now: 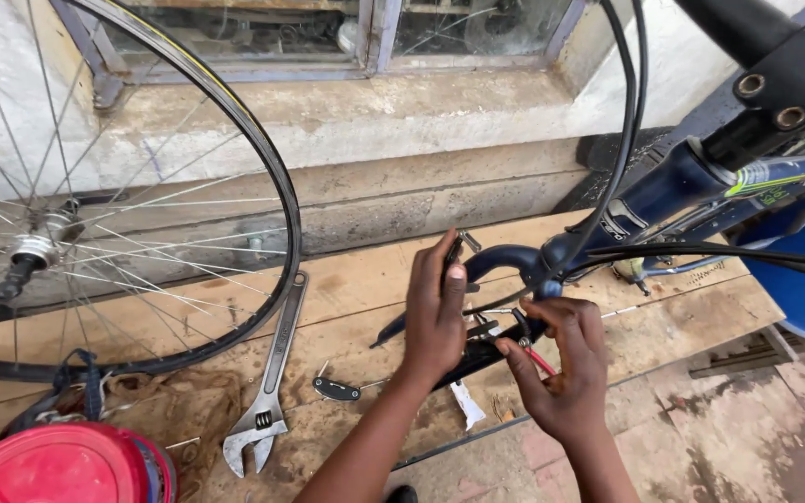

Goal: Preparing and installing brake cables on a bicycle fork using pliers and a multi-tool.

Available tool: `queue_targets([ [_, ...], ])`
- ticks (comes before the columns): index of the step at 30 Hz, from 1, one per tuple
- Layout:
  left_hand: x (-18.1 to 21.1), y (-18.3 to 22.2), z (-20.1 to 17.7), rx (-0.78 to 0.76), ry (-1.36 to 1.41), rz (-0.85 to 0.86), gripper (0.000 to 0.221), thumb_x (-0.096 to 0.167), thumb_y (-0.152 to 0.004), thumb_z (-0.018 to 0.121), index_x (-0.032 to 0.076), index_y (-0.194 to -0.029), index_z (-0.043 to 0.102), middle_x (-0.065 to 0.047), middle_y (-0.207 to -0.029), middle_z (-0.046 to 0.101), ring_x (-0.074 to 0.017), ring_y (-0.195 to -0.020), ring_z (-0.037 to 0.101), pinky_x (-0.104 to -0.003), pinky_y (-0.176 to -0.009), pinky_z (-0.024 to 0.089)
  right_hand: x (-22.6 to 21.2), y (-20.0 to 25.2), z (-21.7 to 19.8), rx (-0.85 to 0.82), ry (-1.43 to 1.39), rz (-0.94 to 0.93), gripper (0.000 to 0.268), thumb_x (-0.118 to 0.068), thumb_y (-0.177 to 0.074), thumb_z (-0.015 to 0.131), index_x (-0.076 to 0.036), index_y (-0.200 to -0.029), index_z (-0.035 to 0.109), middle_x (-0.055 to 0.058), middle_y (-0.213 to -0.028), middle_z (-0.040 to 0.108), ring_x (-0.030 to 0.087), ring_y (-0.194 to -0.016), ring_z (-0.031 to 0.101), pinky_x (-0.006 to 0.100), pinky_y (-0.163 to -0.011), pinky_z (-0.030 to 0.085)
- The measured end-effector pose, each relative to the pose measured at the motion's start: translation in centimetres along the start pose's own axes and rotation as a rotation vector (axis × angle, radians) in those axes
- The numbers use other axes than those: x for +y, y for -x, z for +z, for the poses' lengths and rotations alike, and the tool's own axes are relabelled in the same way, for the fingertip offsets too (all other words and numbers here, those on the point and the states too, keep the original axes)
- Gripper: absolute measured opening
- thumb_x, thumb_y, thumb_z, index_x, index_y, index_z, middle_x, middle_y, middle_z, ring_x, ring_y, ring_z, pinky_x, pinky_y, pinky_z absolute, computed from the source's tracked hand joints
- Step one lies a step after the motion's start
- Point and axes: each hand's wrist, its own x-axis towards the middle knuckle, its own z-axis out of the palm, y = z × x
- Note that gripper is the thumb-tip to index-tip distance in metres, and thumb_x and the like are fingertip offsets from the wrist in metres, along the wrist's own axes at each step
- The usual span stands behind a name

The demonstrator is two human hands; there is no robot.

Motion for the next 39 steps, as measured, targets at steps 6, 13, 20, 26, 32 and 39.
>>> queue_targets([
  [6,-1.2,2.3,-2.8,-0.081,0.089,-0.065,0.059,0.032,-0.091,0.051,0.011,-0.145,0.039,-0.012,-0.135,0.05,-0.0281,-0.129,0.05,-0.046,-0.103,0.041,2.9,1.3,-0.7,-0.127,-0.205,0.11,0.054,-0.032,-0.076,0.078,-0.015,-0.123,0.059,0.006,-0.113,0.056,0.02,-0.109,0.053,0.03,-0.084,0.046],
  [13,0.6,3.9,-3.9,-0.319,0.042,-0.17,0.109,0.06,-0.071,0.067,0.012,-0.154,0.015,-0.014,-0.158,0.017,-0.0323,-0.149,0.018,-0.052,-0.115,0.025,4.0,2.5,-0.2,-0.063,-0.491,0.14,0.07,-0.008,-0.071,0.082,-0.009,-0.131,0.046,0.007,-0.123,0.039,0.012,-0.096,0.047,0.024,-0.091,0.05],
  [20,-0.7,3.0,-3.2,-0.317,-0.092,0.018,0.119,0.066,-0.069,0.064,0.009,-0.155,0.007,-0.016,-0.165,0.012,-0.0352,-0.152,0.016,-0.054,-0.119,0.019,2.8,2.1,0.5,-0.045,-0.8,0.377,0.089,-0.012,-0.07,0.076,-0.007,-0.145,0.028,0.02,-0.138,0.046,0.03,-0.132,0.048,0.043,-0.108,0.047],
  [26,-0.2,1.9,-2.1,-0.22,-0.023,0.163,0.108,0.042,-0.072,0.079,0.006,-0.152,0.017,-0.017,-0.159,0.027,-0.0343,-0.149,0.03,-0.048,-0.121,0.029,2.4,1.3,0.8,0.0,-0.848,0.475,0.073,-0.019,-0.08,0.072,-0.006,-0.142,0.035,0.02,-0.117,0.062,0.031,-0.109,0.065,0.043,-0.104,0.053],
  [32,0.4,1.9,-1.8,-0.127,0.088,0.13,0.077,0.023,-0.074,0.081,0.007,-0.138,0.04,-0.014,-0.139,0.049,-0.0292,-0.131,0.05,-0.041,-0.112,0.044,1.7,0.6,2.0,0.09,-0.717,0.488,0.061,-0.014,-0.087,0.07,-0.011,-0.136,0.035,0.009,-0.103,0.061,0.017,-0.087,0.063,0.028,-0.076,0.056],
  [39,-0.5,2.0,-3.1,-0.36,-0.015,0.101,0.118,0.066,-0.073,0.06,0.01,-0.156,-0.003,-0.018,-0.166,0.006,-0.0384,-0.154,0.012,-0.056,-0.122,0.021,1.4,0.8,0.2,-0.088,-0.724,0.486,0.083,-0.052,-0.082,0.062,-0.004,-0.143,0.032,0.022,-0.121,0.059,0.031,-0.118,0.06,0.04,-0.102,0.047],
])
